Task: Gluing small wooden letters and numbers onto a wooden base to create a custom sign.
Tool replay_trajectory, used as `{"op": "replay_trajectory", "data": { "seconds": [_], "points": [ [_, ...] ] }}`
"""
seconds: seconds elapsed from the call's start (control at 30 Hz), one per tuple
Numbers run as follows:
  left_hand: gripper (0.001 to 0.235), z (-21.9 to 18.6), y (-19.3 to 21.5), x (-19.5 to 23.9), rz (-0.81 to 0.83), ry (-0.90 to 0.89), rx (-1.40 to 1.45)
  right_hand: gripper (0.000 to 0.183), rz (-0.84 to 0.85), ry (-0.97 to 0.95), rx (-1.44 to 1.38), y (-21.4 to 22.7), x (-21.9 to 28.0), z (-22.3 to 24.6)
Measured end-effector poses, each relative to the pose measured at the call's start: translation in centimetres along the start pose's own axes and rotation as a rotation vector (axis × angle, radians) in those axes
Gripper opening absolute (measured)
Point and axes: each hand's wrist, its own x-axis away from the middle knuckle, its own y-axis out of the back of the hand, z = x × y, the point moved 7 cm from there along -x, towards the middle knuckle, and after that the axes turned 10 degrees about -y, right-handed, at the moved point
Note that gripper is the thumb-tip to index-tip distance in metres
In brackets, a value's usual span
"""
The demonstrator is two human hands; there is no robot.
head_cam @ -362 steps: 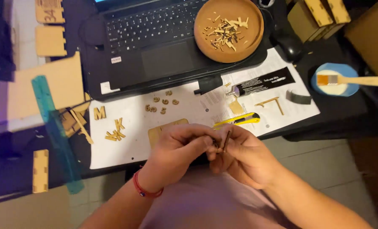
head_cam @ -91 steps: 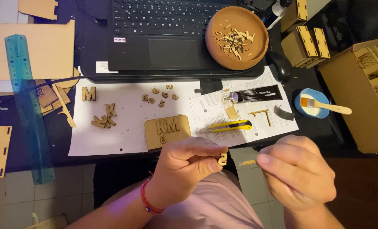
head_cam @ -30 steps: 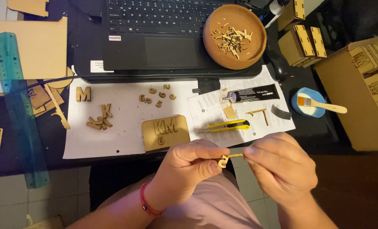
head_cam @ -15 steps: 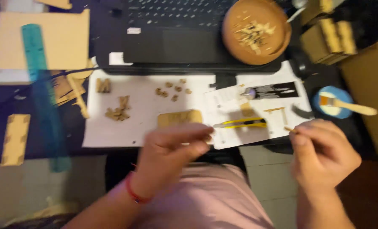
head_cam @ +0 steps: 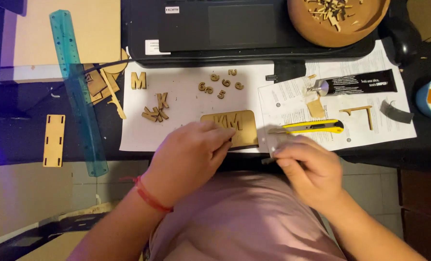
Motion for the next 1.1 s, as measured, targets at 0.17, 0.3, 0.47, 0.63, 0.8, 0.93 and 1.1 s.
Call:
{"op": "replay_trajectory", "data": {
  "seconds": [0.17, 0.3, 0.47, 0.63, 0.8, 0.93, 1.1],
  "points": [
    [0.016, 1.0, -1.0, -0.9, 0.249, 0.040, -0.126, 0.016, 0.215, 0.078, -0.096, -2.9, 0.1, 0.3],
    [0.011, 0.7, -1.3, -1.4, 0.276, -0.096, -0.235, 0.024, 0.316, 0.126, 0.038, -4.5, -0.5, 0.4],
    [0.009, 0.7, -1.5, -1.3, 0.219, -0.156, -0.223, 0.021, 0.316, 0.149, 0.038, -5.0, -0.9, 0.7],
    [0.013, 1.0, -1.1, -1.5, 0.231, -0.158, -0.259, 0.025, 0.314, 0.136, 0.070, -5.4, -0.8, 0.3],
    [0.024, 1.3, -0.4, -1.6, 0.112, -0.164, -0.205, 0.018, 0.270, 0.176, 0.025, -5.2, -1.4, 1.3],
    [0.026, 1.8, -0.6, -1.5, 0.120, -0.148, -0.146, 0.020, 0.289, 0.141, 0.083, -5.4, -1.0, 0.3],
    [0.021, 1.9, -0.5, -1.2, 0.054, -0.173, -0.104, 0.014, 0.272, 0.154, 0.122, -5.5, -1.0, 0.3]
  ]
}}
